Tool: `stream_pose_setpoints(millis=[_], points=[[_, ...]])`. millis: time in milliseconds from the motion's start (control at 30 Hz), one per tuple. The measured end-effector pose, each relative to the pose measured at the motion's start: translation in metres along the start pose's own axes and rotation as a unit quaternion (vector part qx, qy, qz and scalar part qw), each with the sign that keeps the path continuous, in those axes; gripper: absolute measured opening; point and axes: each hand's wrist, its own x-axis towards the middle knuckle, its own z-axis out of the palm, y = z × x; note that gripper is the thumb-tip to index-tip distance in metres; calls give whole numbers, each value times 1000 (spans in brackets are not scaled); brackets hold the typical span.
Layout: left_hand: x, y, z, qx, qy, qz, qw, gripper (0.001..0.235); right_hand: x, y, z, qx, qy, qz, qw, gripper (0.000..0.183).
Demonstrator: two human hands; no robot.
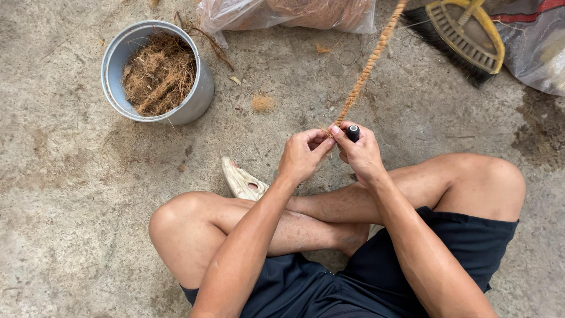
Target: The person wraps coconut fiber around a stick and secures it with thread to create a plant support pole.
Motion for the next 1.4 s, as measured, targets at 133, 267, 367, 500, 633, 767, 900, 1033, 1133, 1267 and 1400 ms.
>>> stream_pose_setpoints(millis=[133, 267, 367, 500, 633, 767, 900, 1033, 1133, 1267, 1400], points=[[-3, 1, 5, 92, 33, 30, 995, 23, -1, -3, 2, 2, 12, 9, 1000, 16], [-5, 0, 8, 134, 71, 130, 980, 22, -2, -3, 3, 23, 7, 7, 1000, 16], [-7, 0, 9, 169, 73, 142, 972, 21, -3, -2, 3, 11, 23, -2, 1000, 15], [-8, -2, 8, 237, 68, 132, 960, 21, -2, 0, 2, -20, 45, -2, 999, 20], [-5, -11, 11, 201, 98, 143, 964, 20, -3, 2, 3, -19, 36, 8, 999, 20], [4, -15, 15, 120, 30, 77, 989, 28, -2, 3, 5, -35, 28, 16, 999, 19], [11, -15, 7, 31, -58, -61, 996, 29, 0, 2, 3, -26, 26, 18, 999, 20], [14, -18, -5, -125, -127, -18, 984, 29, -4, -1, -3, 39, 21, 14, 999, 13], [21, -23, -11, -237, -105, -139, 956, 36, 2, -6, -4, 68, 19, 12, 997, 14], [26, -39, -13, -364, -185, -135, 903, 36, -1, -5, -5, 95, -8, 13, 995, 15], [28, -50, -11, -327, -215, -146, 909, 31, 0, -6, -5, 101, -6, 19, 995, 16]])
